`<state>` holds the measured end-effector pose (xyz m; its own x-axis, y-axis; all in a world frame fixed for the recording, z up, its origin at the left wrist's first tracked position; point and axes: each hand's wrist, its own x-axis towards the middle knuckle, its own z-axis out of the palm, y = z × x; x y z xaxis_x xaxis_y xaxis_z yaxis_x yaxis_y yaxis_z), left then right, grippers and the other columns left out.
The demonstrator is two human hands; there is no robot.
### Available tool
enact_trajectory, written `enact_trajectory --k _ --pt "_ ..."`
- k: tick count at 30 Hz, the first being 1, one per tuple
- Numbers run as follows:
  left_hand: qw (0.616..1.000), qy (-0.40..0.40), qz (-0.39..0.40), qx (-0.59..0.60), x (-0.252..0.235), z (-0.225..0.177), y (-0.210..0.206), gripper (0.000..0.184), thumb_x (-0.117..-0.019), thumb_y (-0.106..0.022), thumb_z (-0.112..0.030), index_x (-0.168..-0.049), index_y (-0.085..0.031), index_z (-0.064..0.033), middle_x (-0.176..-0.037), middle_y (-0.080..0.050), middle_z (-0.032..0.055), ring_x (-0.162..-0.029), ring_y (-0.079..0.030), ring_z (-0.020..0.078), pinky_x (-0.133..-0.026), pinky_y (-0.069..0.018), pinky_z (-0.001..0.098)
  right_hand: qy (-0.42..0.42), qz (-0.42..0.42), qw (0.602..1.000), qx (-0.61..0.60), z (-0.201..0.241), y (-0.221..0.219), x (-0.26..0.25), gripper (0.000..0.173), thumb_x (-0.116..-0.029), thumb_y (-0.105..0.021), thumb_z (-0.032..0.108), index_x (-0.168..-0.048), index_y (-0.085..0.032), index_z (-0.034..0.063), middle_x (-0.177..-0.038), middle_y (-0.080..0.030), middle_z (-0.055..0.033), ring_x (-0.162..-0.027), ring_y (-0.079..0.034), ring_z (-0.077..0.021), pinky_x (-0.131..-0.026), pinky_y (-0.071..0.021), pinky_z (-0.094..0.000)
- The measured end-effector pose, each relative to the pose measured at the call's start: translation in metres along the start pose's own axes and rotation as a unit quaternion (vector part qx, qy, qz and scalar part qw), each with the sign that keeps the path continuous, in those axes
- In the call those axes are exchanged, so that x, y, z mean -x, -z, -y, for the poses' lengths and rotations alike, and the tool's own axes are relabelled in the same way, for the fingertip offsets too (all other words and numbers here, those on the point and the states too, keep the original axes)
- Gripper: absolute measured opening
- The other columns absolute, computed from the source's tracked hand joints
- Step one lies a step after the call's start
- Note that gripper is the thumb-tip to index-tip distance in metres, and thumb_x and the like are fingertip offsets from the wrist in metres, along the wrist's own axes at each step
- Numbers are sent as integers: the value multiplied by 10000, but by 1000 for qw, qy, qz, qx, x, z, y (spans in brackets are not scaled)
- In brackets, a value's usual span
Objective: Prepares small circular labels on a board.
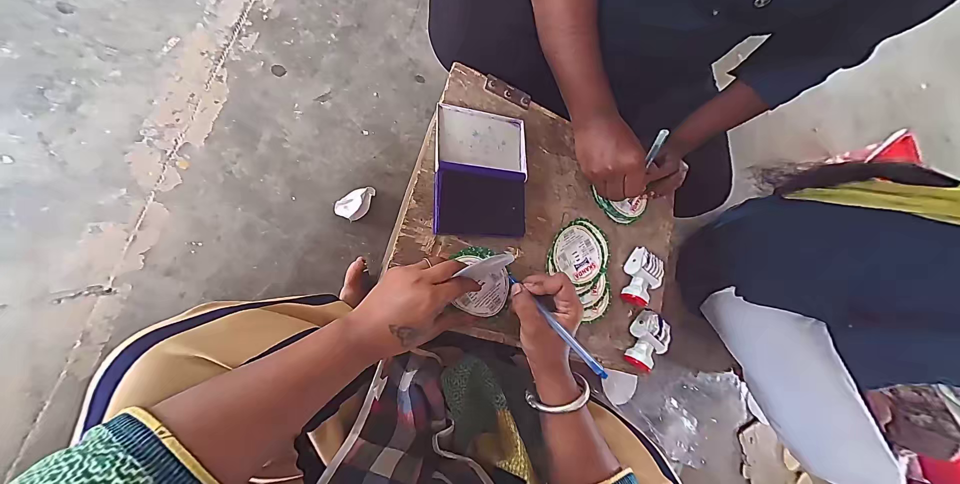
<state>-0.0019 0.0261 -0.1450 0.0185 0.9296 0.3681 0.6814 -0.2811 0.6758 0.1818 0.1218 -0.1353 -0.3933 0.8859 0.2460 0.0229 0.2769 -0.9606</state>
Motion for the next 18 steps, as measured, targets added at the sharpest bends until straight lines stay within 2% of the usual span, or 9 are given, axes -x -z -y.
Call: enact_trajectory --k 2,4,6,9,12,15,18 --pt "1000 6 -7 9 -1 0 0 257 -992 -599 -264 -980 -774 -76 -1067 -757 132 -949 -741 265 -767 -593 379 -23 -13 998 -50 5 2 -2 244 -847 -674 -12 -829 -656 231 -797 -701 136 -611 -631 48 -543 -553 -139" --pt "999 20 -13 28 -2 -1 1 221 -971 -605 -194 -918 -780 -70 -1031 -766 125 -947 -747 253 -783 -594 373 -24 -10 996 -80 11 6 -3 239 -863 -688 2 -838 -668 238 -799 -696 135 -598 -630 44 -539 -557 -137" --pt "997 43 -21 55 -2 -2 1 180 -927 -644 -168 -878 -787 -70 -969 -769 117 -880 -745 228 -756 -585 359 -19 -1 995 -100 15 9 -3 216 -876 -708 23 -865 -686 237 -813 -698 132 -612 -636 45 -551 -561 -133" --pt "993 82 -23 80 -4 -4 4 140 -876 -708 -182 -843 -792 -74 -884 -760 109 -793 -734 206 -711 -578 356 -20 10 994 -108 17 11 -3 217 -877 -710 29 -866 -688 244 -830 -706 133 -620 -640 47 -556 -560 -131" --pt "992 95 -35 79 -5 -4 3 259 -860 -739 -329 -764 -777 -91 -779 -731 85 -701 -692 161 -634 -527 318 -23 23 993 -116 18 12 -3 219 -876 -707 22 -870 -685 240 -831 -707 135 -625 -642 48 -560 -561 -129" --pt "991 108 -32 73 -7 -5 5 303 -916 -684 -330 -781 -770 -72 -734 -693 86 -667 -659 174 -601 -496 333 -34 18 992 -120 19 12 -3 224 -867 -701 4 -869 -687 228 -826 -711 128 -621 -645 45 -558 -560 -130" --pt "988 124 -29 84 -10 -7 9 230 -953 -654 -238 -900 -791 -60 -810 -725 97 -713 -688 183 -644 -524 345 -40 7 992 -119 20 11 -2 219 -873 -690 4 -874 -682 222 -824 -713 123 -615 -645 44 -558 -563 -135"
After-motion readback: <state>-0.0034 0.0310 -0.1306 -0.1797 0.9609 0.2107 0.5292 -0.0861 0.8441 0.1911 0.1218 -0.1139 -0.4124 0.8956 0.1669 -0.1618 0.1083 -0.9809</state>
